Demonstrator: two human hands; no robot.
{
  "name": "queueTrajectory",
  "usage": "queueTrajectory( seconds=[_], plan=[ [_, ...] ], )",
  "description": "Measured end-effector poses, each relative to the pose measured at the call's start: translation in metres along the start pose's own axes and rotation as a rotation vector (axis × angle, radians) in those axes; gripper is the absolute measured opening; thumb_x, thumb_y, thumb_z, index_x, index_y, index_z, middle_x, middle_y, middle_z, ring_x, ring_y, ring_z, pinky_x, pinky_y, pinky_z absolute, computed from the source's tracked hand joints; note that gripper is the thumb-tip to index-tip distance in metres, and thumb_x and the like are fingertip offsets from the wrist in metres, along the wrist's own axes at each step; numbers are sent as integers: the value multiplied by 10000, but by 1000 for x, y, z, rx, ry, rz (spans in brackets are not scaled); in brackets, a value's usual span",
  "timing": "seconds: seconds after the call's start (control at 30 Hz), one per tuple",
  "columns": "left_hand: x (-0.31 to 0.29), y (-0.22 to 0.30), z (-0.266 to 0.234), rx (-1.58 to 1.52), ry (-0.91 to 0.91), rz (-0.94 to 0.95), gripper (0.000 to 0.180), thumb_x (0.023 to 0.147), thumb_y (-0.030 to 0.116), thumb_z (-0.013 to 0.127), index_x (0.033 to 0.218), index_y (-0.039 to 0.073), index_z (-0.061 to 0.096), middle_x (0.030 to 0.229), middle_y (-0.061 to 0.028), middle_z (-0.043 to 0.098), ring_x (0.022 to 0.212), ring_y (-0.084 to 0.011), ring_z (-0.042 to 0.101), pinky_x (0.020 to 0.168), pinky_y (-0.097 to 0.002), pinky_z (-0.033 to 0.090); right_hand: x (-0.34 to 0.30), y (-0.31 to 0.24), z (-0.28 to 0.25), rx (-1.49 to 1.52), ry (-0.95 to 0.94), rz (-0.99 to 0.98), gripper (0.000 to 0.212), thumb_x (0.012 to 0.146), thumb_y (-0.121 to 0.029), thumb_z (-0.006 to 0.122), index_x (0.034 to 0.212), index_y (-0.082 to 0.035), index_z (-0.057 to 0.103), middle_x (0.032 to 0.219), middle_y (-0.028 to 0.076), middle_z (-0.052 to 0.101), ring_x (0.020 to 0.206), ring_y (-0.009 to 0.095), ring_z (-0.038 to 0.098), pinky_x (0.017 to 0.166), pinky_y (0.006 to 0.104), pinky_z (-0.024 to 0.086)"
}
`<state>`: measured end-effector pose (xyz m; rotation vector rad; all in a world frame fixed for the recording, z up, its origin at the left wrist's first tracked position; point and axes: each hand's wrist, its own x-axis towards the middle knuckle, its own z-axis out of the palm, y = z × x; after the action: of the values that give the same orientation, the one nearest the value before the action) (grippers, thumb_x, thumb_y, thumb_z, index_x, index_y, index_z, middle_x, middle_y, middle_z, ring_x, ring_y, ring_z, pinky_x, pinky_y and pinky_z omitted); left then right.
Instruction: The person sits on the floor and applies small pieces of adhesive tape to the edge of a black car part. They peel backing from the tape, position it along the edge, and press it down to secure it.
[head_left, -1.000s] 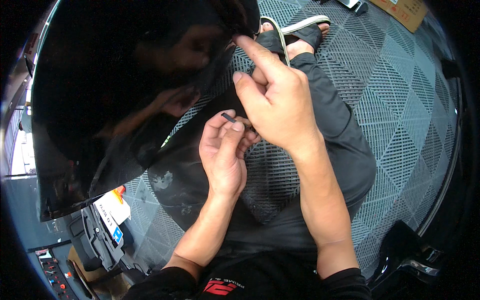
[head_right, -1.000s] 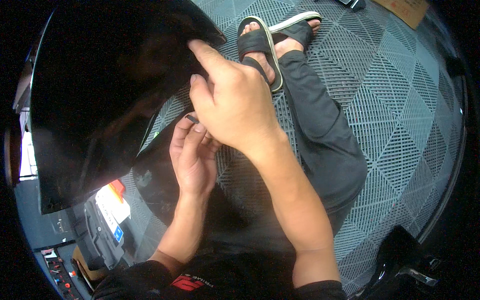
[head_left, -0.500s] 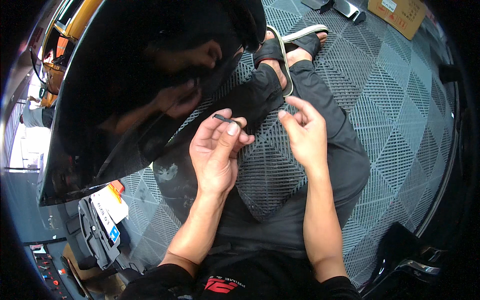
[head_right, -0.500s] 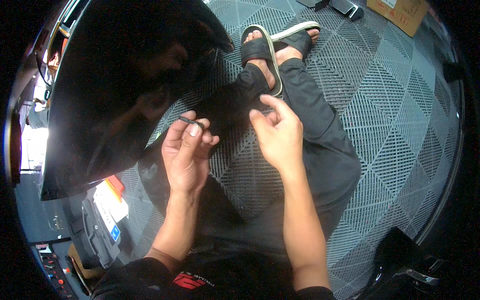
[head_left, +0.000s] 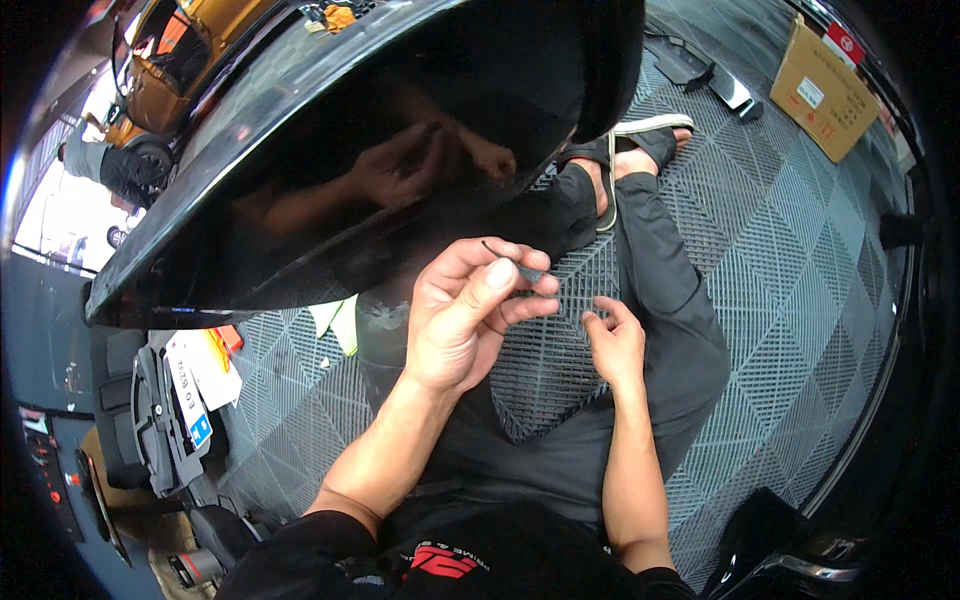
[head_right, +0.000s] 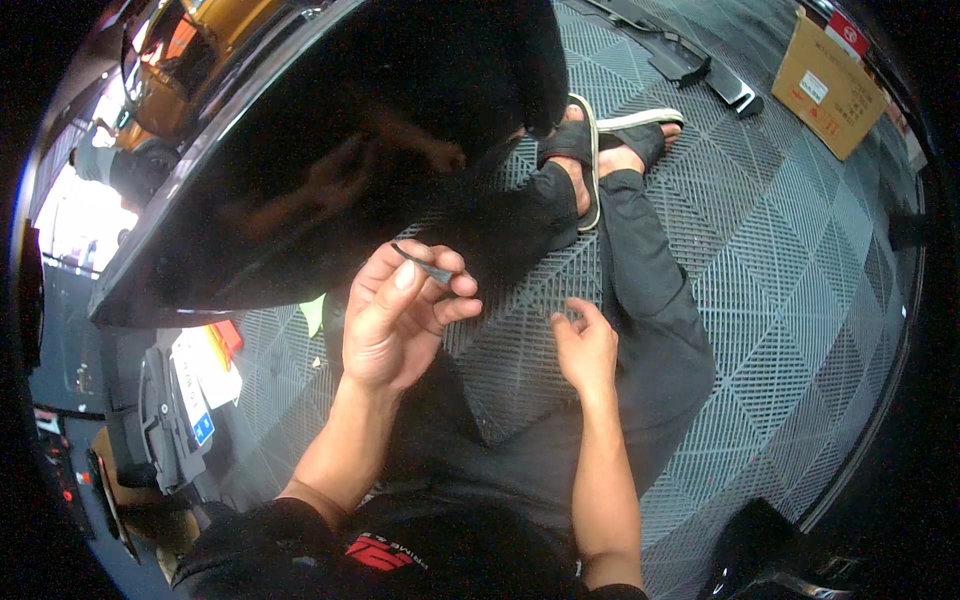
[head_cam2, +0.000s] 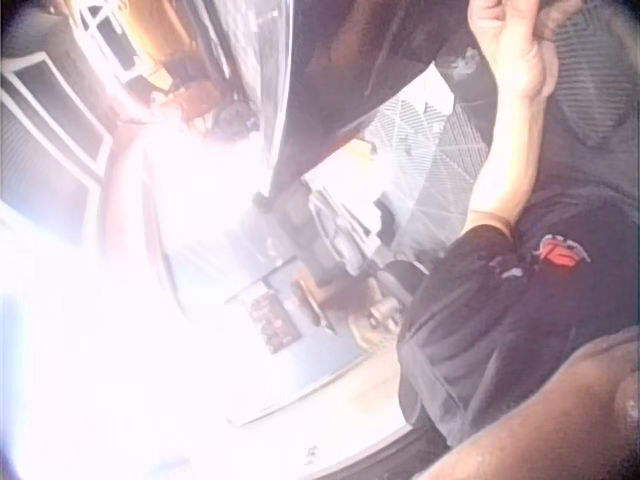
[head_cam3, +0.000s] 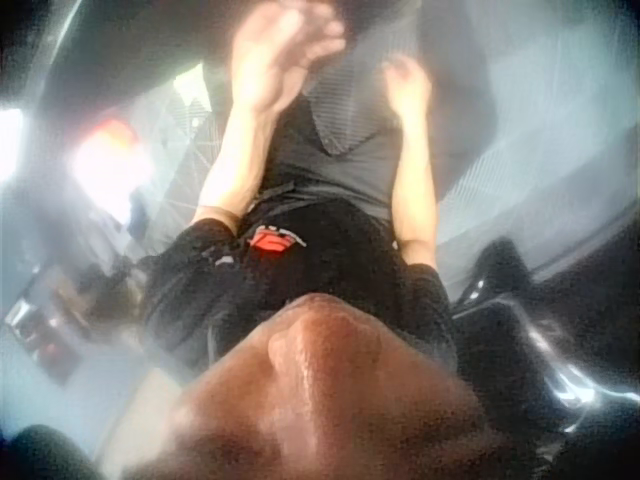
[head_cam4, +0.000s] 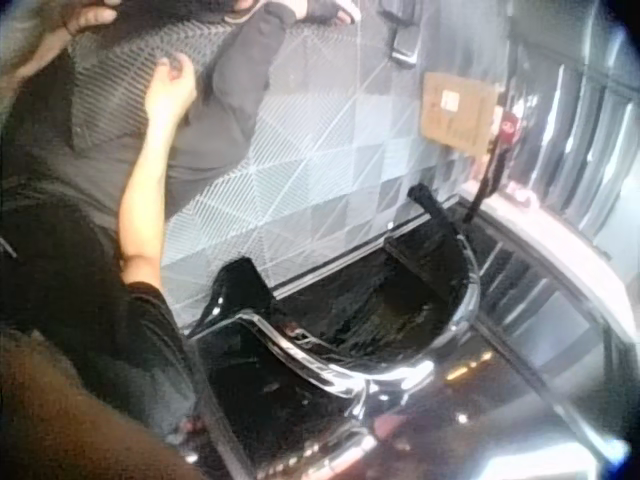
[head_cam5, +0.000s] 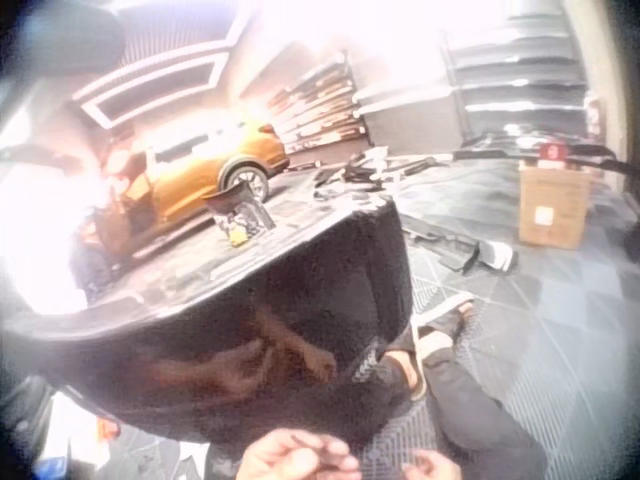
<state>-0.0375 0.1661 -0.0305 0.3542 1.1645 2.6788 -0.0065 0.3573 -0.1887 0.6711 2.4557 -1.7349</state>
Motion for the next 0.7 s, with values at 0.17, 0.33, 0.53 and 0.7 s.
queueTrajectory(
  seconds=[0.17,0.33,0.53,0.7],
  plan=[
    [-5,6,-2,10,58,2,169,1019,103,654,1159,9,657,1061,-174,719,943,-247,754,833,-380,665,6,13,9,-76,11,-40,435,878,-201,765,1255,3,691,731,58,680,663,141,645,656,321,516],
    [-12,11,-7,10,118,-26,193,1006,87,670,1182,6,667,1068,-173,732,910,-222,760,818,-350,666,7,18,11,-171,-21,-41,476,881,-245,756,1279,5,678,786,103,702,715,202,689,712,355,539],
    [-16,14,-5,10,119,-16,264,980,21,674,1243,-1,659,1159,-192,731,982,-250,759,871,-383,658,8,18,11,-210,-27,-29,512,867,-276,763,1291,-2,676,862,129,704,803,245,692,781,380,537],
    [-20,17,-12,-10,102,-41,325,963,-38,661,1283,10,628,1102,-156,726,914,-217,749,833,-369,659,3,7,10,-205,-67,14,530,858,-303,761,1283,1,675,927,168,706,903,310,694,859,410,535]
  ],
)
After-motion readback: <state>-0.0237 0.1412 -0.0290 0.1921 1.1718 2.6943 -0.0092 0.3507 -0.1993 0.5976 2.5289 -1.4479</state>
